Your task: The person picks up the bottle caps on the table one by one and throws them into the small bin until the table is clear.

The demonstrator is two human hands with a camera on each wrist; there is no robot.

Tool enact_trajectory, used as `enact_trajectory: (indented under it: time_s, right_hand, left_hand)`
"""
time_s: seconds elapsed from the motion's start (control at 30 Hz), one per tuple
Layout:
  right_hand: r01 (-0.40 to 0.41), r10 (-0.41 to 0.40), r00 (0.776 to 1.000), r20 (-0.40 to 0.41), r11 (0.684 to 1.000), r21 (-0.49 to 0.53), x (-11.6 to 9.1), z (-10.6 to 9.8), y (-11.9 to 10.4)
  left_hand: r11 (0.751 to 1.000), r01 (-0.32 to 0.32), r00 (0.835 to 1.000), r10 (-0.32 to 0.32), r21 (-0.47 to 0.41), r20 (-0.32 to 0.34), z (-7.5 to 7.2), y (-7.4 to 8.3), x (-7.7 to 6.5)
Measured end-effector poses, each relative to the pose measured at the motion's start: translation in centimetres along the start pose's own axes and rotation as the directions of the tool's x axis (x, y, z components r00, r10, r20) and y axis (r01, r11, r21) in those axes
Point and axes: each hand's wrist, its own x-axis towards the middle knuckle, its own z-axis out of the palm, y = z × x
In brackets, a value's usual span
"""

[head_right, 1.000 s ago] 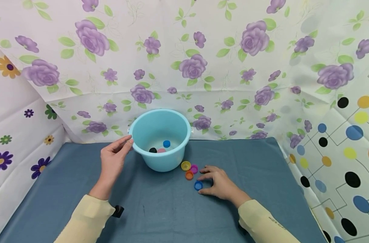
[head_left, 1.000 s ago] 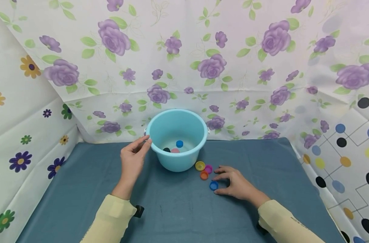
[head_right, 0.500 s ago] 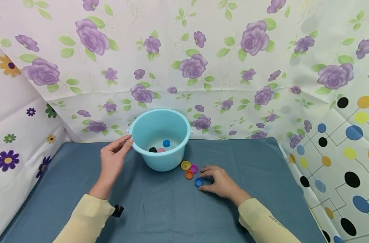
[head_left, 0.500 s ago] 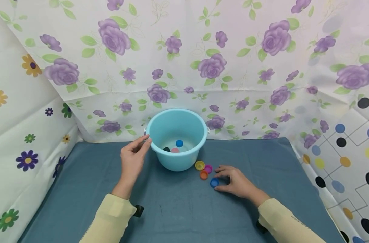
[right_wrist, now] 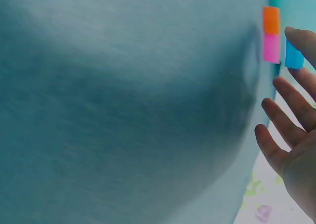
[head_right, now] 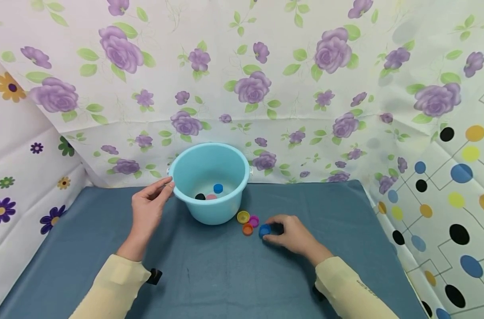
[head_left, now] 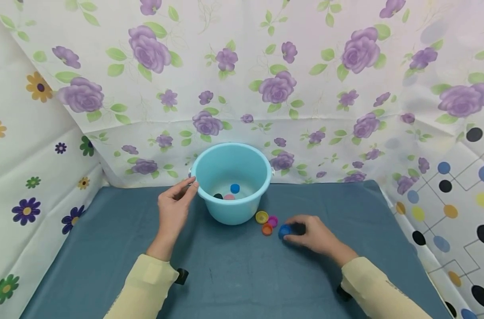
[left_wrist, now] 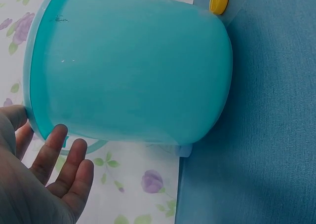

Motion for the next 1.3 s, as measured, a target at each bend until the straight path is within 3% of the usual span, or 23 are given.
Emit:
enact_trajectory:
  time_s: [0.4, 0.8, 1.3]
  right_hand:
    - [-0.066, 0.068, 0.994, -0.084, 0.997, 0.027, 1.6, -4.1, -1.6]
    - [0.018, -0.015, 0.989, -0.147, 1.0, 0.017, 4.3, -8.1, -4.8]
    - [0.118, -0.117, 0.949, -0.292, 0.993, -0.013, 8.1, -10.4, -10.2]
  left_hand:
    - [1.0, 0.011, 1.0, -0.011, -0.011, -0.004, 0.0, -0.1, 0.0]
    - [1.0, 0.005, 1.0, -0.005, -0.016, 0.0, -0.1, -0.2, 0.1]
    - [0.999, -0.004, 1.0, 0.004, -0.034, 0.0, 0.0, -0.2, 0.1]
